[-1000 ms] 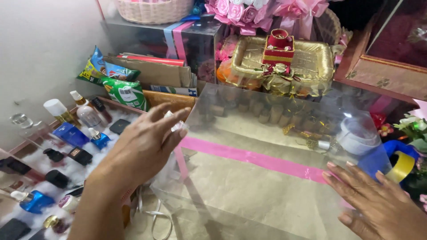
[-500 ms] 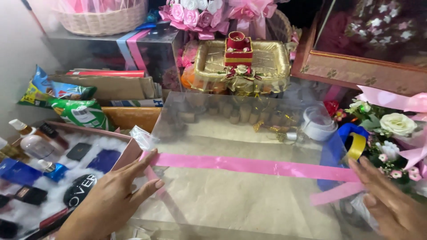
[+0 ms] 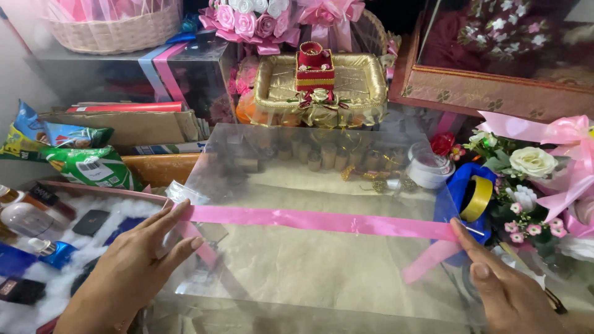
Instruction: Applying a decorative pink ribbon to the edges of a clear plastic gift box using a hot glue gun.
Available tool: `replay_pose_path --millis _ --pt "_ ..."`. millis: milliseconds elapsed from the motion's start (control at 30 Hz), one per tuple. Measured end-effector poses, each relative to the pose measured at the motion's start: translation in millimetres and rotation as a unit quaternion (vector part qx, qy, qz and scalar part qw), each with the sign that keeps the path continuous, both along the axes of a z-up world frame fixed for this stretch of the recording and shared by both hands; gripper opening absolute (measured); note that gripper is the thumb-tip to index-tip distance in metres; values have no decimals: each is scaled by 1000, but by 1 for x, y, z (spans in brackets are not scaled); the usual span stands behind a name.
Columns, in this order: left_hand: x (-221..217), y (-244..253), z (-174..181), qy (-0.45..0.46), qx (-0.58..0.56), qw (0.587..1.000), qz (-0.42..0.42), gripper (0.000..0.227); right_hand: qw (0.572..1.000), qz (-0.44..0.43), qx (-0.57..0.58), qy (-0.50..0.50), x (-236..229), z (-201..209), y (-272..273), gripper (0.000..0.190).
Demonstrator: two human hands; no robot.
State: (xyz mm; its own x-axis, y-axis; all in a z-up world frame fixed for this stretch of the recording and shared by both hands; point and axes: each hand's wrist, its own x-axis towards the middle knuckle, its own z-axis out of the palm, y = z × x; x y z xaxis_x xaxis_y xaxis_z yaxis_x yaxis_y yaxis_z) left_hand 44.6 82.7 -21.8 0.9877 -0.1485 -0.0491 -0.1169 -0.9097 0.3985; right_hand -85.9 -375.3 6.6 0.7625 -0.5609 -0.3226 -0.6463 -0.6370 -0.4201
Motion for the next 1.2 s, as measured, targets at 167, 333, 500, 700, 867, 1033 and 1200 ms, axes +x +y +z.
replay_pose_path --millis 167,333,500,700,867,1033,1200 --pt "-6 -20 19 67 -20 994 79 74 997 26 -42 -52 -2 -21 -22 73" --pt "-10 -34 39 146 -29 984 103 78 982 110 11 -154 -6 -45 -52 71" --pt "-17 -44 57 181 -80 968 153 77 972 94 166 -139 1 -25 -35 89" --pt "-7 -29 39 119 -131 982 73 63 979 98 112 -141 -12 -53 -56 114" --pt "22 -41 33 94 -205 974 34 59 979 54 5 -196 -27 -35 -26 86" --pt "47 -62 46 114 -278 954 25 63 968 -17 4 -252 -25 -29 -5 80" --pt "74 -64 44 125 -281 952 3 66 981 17 69 -180 -9 -31 -17 90"
